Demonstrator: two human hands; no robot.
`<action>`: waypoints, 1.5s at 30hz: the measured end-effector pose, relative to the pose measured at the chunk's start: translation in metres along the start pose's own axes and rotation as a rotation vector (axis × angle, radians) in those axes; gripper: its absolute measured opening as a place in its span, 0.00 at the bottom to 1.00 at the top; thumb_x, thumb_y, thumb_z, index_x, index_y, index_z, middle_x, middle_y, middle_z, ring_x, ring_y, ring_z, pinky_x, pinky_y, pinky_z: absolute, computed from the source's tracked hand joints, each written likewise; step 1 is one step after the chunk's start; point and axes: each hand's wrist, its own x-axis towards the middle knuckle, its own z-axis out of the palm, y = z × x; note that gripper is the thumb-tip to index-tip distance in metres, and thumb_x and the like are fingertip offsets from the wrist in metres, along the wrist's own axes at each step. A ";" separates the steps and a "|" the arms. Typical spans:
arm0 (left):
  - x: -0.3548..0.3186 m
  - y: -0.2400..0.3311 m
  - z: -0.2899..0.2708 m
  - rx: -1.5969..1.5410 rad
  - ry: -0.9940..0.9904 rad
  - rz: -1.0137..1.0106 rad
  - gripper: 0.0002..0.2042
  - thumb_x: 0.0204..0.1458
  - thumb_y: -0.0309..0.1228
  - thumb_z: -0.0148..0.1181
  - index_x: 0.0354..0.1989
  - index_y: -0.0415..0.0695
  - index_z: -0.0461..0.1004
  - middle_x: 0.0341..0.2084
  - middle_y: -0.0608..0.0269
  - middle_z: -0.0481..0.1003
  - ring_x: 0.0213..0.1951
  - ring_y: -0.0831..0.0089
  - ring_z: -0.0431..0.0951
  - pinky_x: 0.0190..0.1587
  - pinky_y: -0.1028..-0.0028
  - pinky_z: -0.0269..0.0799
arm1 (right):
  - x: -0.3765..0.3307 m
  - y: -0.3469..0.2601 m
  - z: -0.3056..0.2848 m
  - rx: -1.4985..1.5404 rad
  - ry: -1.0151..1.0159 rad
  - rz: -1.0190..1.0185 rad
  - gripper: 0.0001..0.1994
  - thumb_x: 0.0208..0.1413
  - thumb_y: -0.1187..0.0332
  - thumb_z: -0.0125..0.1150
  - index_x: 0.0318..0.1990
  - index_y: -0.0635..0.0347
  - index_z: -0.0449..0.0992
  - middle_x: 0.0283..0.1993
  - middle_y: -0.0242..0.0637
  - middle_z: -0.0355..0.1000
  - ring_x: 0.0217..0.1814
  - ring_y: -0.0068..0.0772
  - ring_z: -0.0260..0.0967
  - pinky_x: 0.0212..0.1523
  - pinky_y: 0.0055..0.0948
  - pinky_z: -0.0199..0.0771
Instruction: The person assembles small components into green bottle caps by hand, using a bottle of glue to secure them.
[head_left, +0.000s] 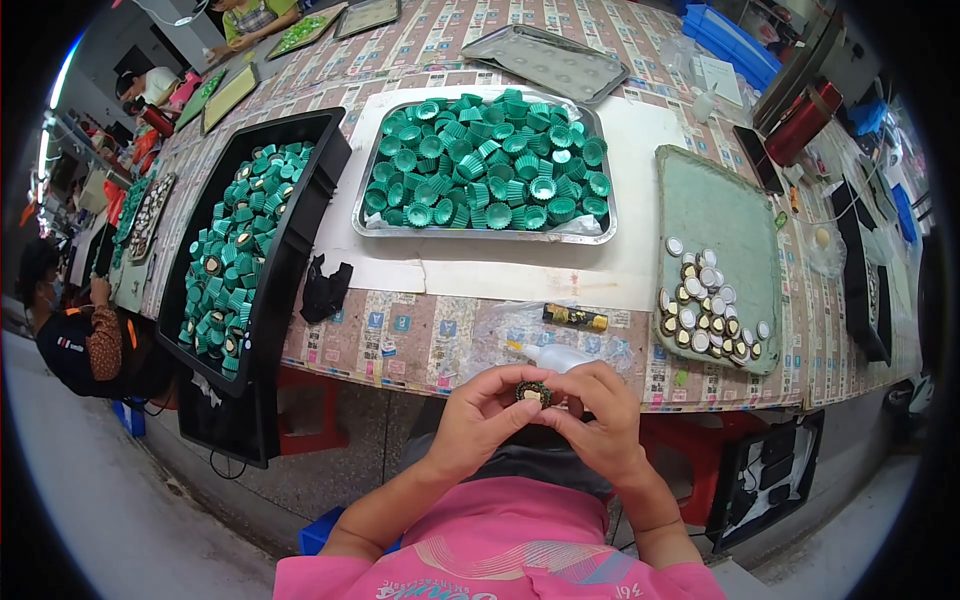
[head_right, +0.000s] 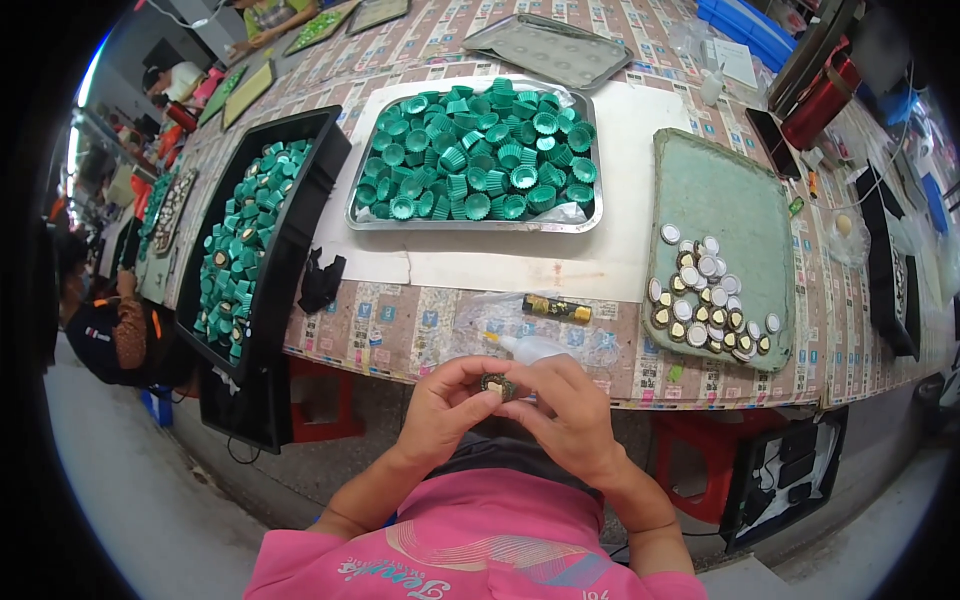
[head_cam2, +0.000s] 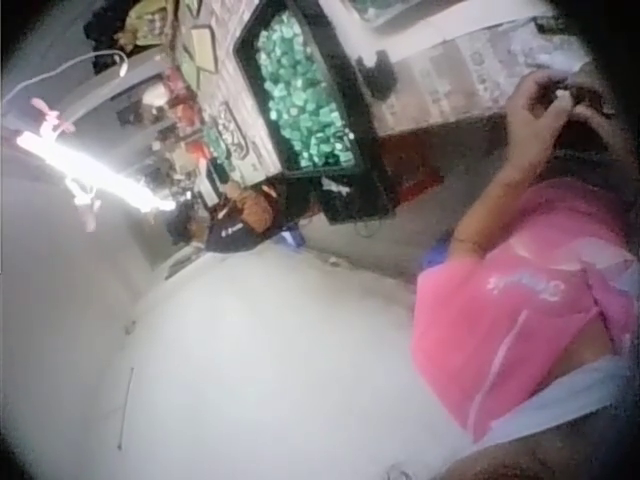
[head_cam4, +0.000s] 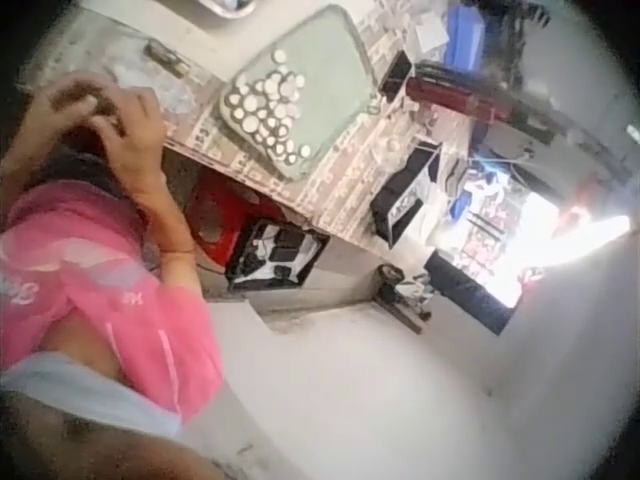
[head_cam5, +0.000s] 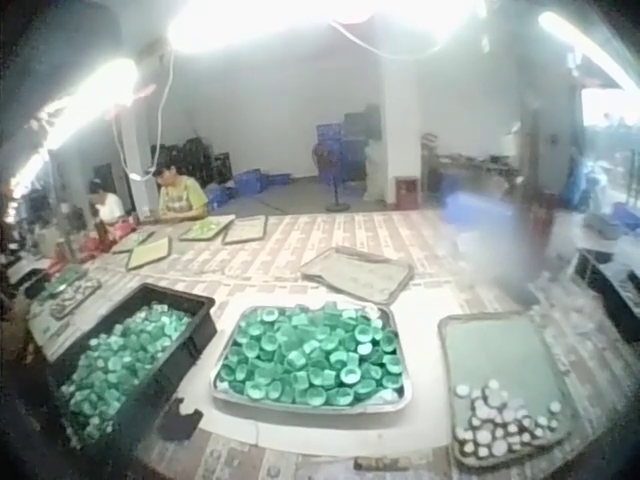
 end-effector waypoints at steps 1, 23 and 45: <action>0.001 -0.001 0.002 0.021 -0.018 0.056 0.14 0.58 0.19 0.52 0.53 0.34 0.69 0.46 0.58 0.72 0.47 0.75 0.73 0.50 0.76 0.71 | 0.000 0.002 0.000 0.000 0.001 0.001 0.19 0.39 0.74 0.74 0.42 0.60 0.76 0.33 0.35 0.70 0.26 0.26 0.68 0.24 0.25 0.68; -0.008 -0.002 -0.015 0.337 -0.124 0.038 0.16 0.59 0.25 0.54 0.55 0.36 0.67 0.47 0.61 0.71 0.45 0.79 0.72 0.46 0.80 0.71 | -0.007 0.002 0.011 0.034 0.006 -0.094 0.16 0.38 0.73 0.75 0.37 0.61 0.77 0.34 0.36 0.72 0.27 0.25 0.68 0.27 0.23 0.69; -0.062 0.220 -0.194 1.396 1.061 0.774 0.16 0.58 0.22 0.51 0.55 0.43 0.73 0.39 0.59 0.74 0.38 0.73 0.76 0.41 0.75 0.73 | -0.007 -0.045 0.003 0.032 0.102 -0.043 0.09 0.42 0.79 0.71 0.33 0.62 0.79 0.30 0.35 0.71 0.24 0.24 0.67 0.24 0.21 0.66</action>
